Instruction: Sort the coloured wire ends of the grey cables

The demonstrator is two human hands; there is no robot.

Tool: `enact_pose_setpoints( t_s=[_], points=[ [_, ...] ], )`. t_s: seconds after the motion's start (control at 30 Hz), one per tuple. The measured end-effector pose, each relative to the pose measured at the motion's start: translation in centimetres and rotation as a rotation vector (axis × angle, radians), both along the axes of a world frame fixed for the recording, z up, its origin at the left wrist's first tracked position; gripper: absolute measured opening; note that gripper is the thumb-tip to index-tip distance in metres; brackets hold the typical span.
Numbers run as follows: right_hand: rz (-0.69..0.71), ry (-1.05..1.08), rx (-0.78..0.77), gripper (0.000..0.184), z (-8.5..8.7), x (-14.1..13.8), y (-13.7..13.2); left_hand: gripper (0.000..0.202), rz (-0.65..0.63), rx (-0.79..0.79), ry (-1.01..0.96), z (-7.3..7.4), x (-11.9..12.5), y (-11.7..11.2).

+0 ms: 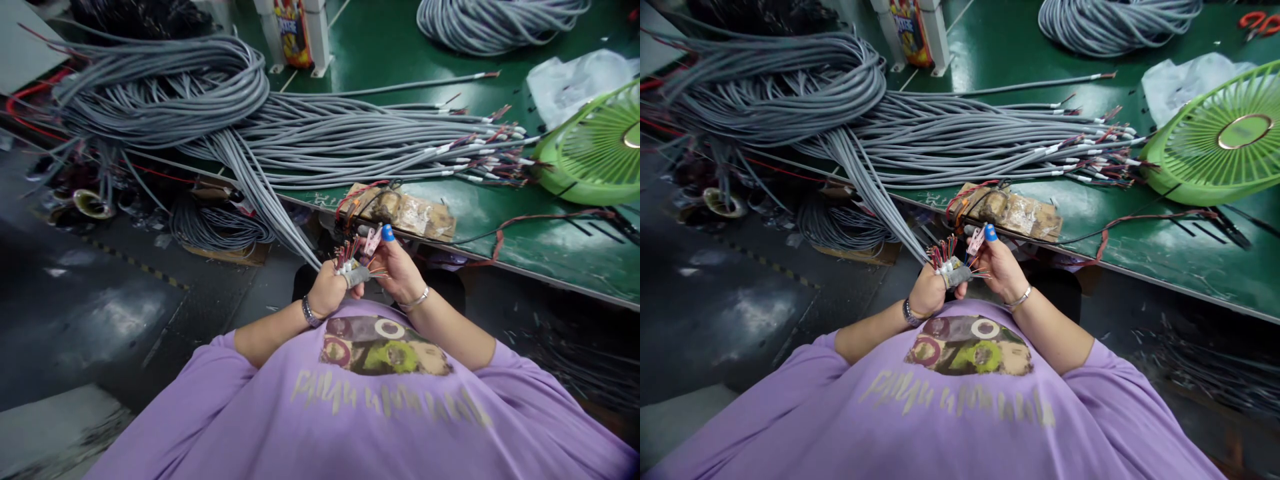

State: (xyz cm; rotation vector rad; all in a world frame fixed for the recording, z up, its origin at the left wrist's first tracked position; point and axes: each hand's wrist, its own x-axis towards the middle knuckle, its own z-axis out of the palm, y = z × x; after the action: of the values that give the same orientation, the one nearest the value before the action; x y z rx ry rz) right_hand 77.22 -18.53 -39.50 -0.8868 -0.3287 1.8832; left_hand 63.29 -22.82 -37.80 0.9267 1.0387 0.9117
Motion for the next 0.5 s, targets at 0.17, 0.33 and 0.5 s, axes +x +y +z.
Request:
enact_pose_setpoints(
  t_s=[0.17, 0.33, 0.5],
  points=[
    [0.115, -0.005, 0.011, 0.059, 0.0, 0.5, -0.1, 0.041, -0.043, 0.05, 0.025, 0.5, -0.7, -0.7],
    [0.127, -0.015, 0.053, 0.05, 0.2, 0.5, 0.0, 0.04, 0.0, 0.101, -0.016, 0.0, -0.8, -1.0],
    [0.069, -0.014, 0.093, 0.044, 0.2, 0.2, -0.2, 0.041, 0.063, 0.086, -0.023, -0.7, -0.1, -0.6]
  ],
)
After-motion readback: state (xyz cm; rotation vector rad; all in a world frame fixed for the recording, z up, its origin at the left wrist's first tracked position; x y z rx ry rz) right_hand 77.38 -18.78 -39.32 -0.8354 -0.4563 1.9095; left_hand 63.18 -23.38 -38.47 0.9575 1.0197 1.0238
